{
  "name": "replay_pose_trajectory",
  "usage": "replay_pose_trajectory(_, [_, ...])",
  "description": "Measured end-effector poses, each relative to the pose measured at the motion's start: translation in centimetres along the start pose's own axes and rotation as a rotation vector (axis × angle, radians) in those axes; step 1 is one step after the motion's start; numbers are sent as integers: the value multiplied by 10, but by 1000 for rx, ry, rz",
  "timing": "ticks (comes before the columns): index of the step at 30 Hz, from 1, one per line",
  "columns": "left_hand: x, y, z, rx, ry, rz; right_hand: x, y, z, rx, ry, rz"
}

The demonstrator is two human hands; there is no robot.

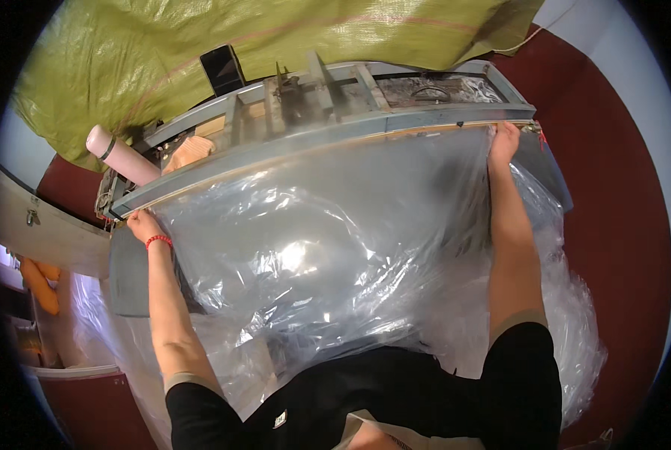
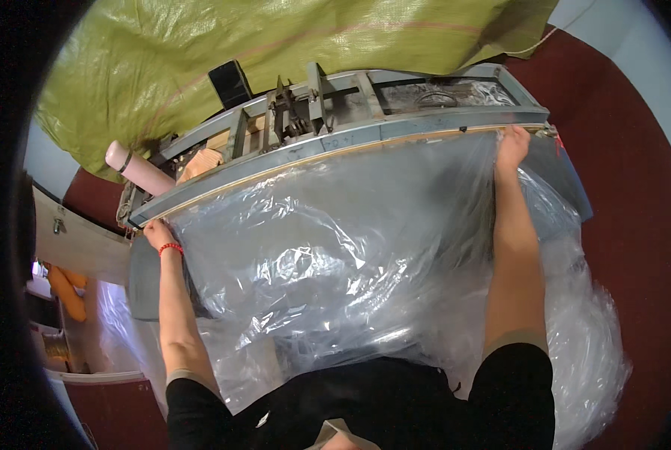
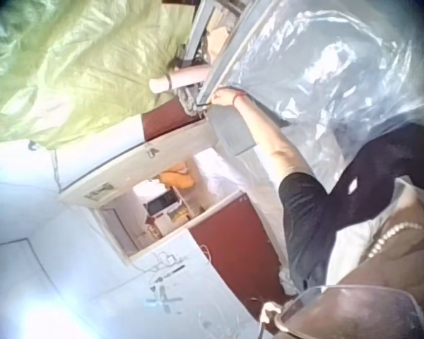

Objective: Manipulating and positioning large plastic sheets on an industrial heat-sealing machine.

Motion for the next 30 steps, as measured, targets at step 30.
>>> replay_pose_trajectory(30, [-107,-302,-164,1392,-572,-598,224,-162,-18,384,-91,-134])
Point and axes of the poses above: each hand's wrist, its own y-axis towards the middle knuckle, its own z-axis out of the palm, x = y × z, the point moved 3 cm from there along y, towards the middle knuckle, and after that the axes turned 5 degrees about z, right-handed, at the moved point
